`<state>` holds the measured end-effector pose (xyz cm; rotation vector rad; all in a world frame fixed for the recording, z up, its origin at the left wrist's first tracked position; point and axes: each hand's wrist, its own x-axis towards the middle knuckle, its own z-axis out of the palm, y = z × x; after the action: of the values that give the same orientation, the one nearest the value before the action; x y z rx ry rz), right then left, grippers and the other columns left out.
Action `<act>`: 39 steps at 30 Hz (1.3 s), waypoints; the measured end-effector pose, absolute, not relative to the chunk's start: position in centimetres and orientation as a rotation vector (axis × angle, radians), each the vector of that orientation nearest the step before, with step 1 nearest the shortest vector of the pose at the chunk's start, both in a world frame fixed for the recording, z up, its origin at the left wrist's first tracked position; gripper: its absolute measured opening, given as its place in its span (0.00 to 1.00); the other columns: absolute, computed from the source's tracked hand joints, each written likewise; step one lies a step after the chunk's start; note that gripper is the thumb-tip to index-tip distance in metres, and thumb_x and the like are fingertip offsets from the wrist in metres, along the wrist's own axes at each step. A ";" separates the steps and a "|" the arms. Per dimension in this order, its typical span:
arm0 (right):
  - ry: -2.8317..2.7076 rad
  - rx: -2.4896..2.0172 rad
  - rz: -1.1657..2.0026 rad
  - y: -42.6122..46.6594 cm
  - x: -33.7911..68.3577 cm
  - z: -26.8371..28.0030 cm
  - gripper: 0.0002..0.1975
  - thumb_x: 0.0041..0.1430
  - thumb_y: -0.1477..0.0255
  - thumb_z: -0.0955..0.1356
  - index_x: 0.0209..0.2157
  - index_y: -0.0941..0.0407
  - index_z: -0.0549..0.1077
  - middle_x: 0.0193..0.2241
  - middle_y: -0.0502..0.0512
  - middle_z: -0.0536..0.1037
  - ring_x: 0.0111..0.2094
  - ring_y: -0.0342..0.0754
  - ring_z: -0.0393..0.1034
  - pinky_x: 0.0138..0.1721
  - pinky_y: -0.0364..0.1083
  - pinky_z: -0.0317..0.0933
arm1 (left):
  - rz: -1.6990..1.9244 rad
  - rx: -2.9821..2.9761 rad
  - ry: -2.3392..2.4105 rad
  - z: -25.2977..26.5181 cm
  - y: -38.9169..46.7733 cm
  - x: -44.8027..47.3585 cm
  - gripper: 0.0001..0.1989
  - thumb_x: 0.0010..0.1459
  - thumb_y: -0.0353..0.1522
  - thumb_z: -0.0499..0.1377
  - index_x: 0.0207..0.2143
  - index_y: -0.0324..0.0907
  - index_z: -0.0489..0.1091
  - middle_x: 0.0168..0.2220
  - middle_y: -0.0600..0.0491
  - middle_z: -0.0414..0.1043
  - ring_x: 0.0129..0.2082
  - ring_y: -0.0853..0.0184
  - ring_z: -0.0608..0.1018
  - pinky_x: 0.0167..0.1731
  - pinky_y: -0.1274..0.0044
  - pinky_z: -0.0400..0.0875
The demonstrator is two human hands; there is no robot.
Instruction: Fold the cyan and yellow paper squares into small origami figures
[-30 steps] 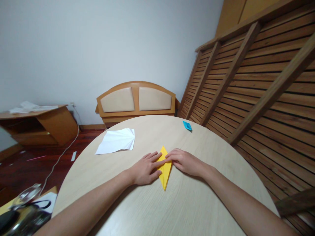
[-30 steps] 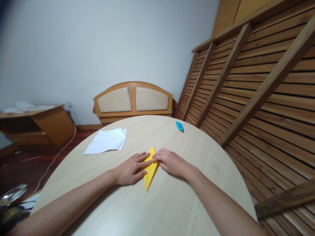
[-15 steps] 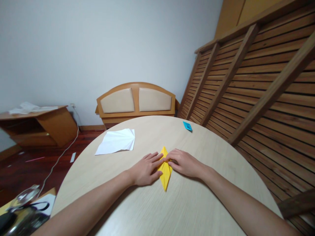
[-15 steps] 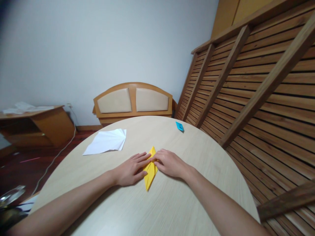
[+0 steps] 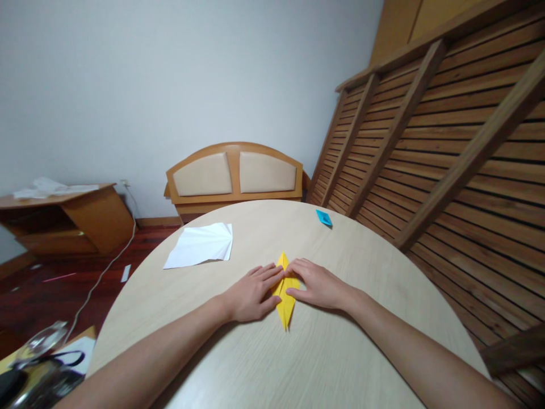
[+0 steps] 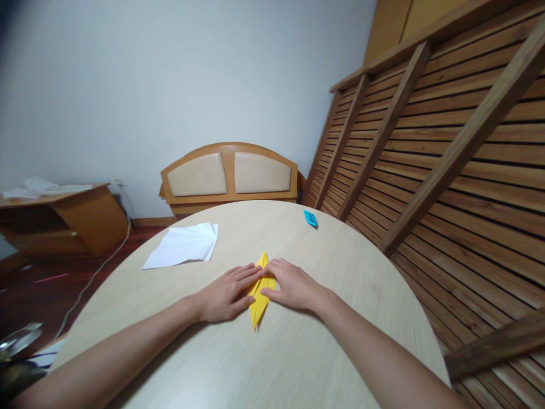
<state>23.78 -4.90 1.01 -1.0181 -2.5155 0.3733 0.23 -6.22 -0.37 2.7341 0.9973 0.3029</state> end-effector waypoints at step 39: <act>-2.690 -0.958 0.226 -5.6 23.5 1.9 0.10 0.64 0.72 0.64 0.42 0.54 0.77 0.40 0.56 0.80 0.43 0.51 0.73 0.45 0.48 0.63 | 0.327 2.925 1.086 1.6 -6.2 0.0 0.21 0.64 0.42 0.54 0.56 0.44 0.66 0.45 0.47 0.72 0.43 0.59 0.75 0.44 0.69 0.71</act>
<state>23.48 -5.60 1.91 -0.9581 -2.6902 0.2258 -0.04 -6.21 1.61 2.9254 1.0859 0.3273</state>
